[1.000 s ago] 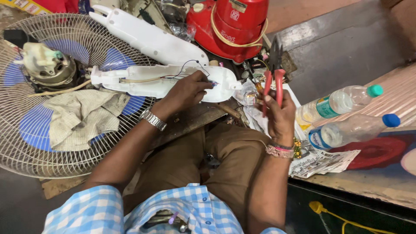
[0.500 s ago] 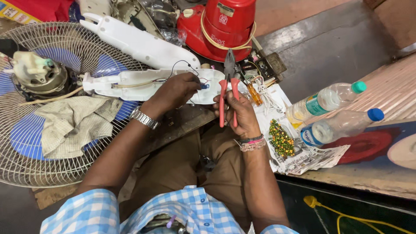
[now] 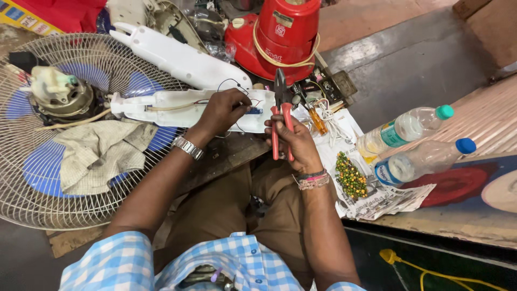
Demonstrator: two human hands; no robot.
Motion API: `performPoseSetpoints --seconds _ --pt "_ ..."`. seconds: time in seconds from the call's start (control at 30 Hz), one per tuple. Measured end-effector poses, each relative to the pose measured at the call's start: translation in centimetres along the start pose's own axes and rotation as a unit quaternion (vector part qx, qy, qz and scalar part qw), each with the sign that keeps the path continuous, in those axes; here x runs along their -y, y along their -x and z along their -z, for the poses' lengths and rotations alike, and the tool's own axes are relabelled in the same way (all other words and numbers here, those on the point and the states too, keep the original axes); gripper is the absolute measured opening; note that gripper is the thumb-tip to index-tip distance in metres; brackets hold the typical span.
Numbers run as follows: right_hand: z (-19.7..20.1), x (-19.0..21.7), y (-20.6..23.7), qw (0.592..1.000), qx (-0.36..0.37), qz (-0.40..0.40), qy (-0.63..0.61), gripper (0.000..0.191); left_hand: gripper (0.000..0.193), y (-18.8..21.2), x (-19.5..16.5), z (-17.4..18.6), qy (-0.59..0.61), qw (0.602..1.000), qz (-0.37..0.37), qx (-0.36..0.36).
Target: The person is repairing a ceiling fan by connecting wires to a capacitor inside the fan housing. They use pliers to strip and twist wires, then secure connections by hand.
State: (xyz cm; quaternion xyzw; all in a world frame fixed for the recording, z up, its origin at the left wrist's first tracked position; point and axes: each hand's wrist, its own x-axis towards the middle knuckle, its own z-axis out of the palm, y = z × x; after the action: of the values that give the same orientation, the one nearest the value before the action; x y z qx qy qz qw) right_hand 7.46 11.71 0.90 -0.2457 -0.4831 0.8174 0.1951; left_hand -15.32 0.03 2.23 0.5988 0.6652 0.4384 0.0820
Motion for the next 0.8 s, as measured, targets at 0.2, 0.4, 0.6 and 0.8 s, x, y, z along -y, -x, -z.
performPoseSetpoints --seconds 0.2,0.4,0.6,0.8 --pt "-0.7 -1.2 -0.8 0.982 -0.006 0.083 0.167 0.047 0.018 -1.4 0.6 -1.5 0.039 0.992 0.095 -0.068" --pt "-1.3 -0.7 -1.0 0.962 -0.072 0.04 0.262 0.05 0.019 -1.6 0.5 -2.1 0.06 0.987 0.099 -0.109" --pt "-1.4 -0.9 -0.7 0.975 0.003 0.046 0.217 0.049 0.019 -0.8 -0.2 -3.0 0.139 0.964 0.186 -0.129" --pt "-1.4 -2.1 -1.2 0.967 -0.003 0.044 0.25 0.048 0.016 -0.7 -0.3 -2.8 0.2 0.956 0.156 -0.145"
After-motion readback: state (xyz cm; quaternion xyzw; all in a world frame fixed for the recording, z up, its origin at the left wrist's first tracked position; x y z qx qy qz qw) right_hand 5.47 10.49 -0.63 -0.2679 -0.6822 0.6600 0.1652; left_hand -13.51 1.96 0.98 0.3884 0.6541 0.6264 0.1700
